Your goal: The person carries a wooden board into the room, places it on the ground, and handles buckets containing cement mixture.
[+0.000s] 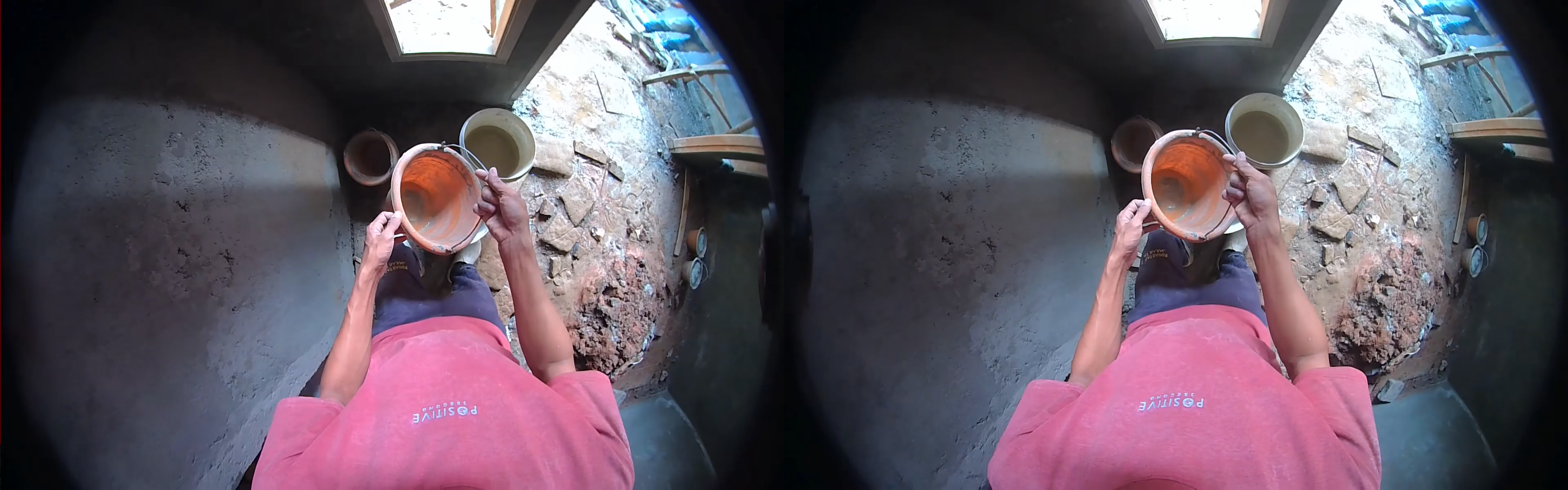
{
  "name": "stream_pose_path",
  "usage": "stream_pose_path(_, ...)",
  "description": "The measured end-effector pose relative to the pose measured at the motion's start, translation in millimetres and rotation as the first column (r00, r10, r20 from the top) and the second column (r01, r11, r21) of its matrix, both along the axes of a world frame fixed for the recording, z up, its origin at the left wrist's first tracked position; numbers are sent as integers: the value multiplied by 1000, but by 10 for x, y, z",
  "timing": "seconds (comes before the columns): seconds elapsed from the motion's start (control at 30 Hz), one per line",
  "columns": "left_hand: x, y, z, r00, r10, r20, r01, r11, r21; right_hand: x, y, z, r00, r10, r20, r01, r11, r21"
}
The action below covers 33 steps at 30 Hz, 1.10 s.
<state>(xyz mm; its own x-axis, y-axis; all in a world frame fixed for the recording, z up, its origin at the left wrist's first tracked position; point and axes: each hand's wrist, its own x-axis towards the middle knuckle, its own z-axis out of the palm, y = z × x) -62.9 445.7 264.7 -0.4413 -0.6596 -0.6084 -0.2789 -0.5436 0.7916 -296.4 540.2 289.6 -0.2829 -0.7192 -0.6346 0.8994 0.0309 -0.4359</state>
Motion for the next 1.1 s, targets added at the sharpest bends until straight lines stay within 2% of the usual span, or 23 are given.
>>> stream_pose_path(0.27, -190, 185, -51, 998, -29, 52, 31, 999, -22, -80, 316, -145, 997, -72, 37, 73, 997, -22)
stream_pose_path(0.33, -303, 233, -49, 987, -26, 157, 47, 990, -133, -81, 391, -319, 995, -99, 26, 100, 995, -25)
stream_pose_path(0.37, -292, 226, -198, 982, -74, 172, 109, 973, -205, -60, 432, -500, 987, -78, -141, 83, 996, 33)
stream_pose_path(0.4, -295, 237, -358, 981, -90, 171, 124, 972, -198, -40, 490, -682, 953, -45, -301, 77, 992, 97)
stream_pose_path(0.43, -316, 243, -486, 956, -161, 246, 231, 928, -292, -37, 598, -821, 873, 69, -482, 33, 979, 201)
stream_pose_path(0.47, -327, 243, -640, 920, -219, 325, 338, 863, -376, -32, 707, -1042, 874, 62, -481, 46, 977, 209)
stream_pose_path(0.5, -341, 280, -893, 926, -198, 322, 343, 798, -496, -22, 816, -1307, 815, 145, -560, 15, 962, 272)
stream_pose_path(0.53, -450, 322, -840, 908, -228, 351, 393, 752, -529, -16, 896, -1515, 745, 229, -626, -8, 942, 335)
stream_pose_path(0.6, -569, 367, -1121, 913, -251, 322, 397, 732, -554, 24, 1003, -1754, 747, 226, -625, 20, 932, 361)
stream_pose_path(0.67, -667, 398, -1388, 884, -298, 361, 460, 697, -550, 81, 1087, -2080, 841, 139, -523, 136, 882, 452)
stream_pose_path(0.73, -775, 451, -1601, 872, -332, 359, 483, 702, -524, 131, 1116, -2401, 831, 123, -542, 170, 872, 459)
stream_pose_path(0.77, -809, 476, -1716, 854, -353, 383, 519, 646, -561, 161, 1119, -2541, 843, 107, -527, 183, 864, 468)
stream_pose_path(0.8, -823, 510, -1827, 847, -368, 384, 530, 642, -554, 204, 1139, -2676, 856, 93, -508, 192, 855, 481)
stream_pose_path(0.87, -889, 569, -2066, 801, -427, 419, 595, 499, -630, 260, 1087, -2794, 857, 104, -504, 200, 835, 513)
stream_pose_path(0.9, -920, 598, -2153, 786, -446, 428, 617, 529, -582, 274, 1055, -2837, 856, 116, -504, 207, 816, 540)
stream_pose_path(1.1, -987, 614, -2647, 753, -474, 456, 658, 533, -532, 346, 983, -3335, 850, 164, -500, 235, 733, 639)
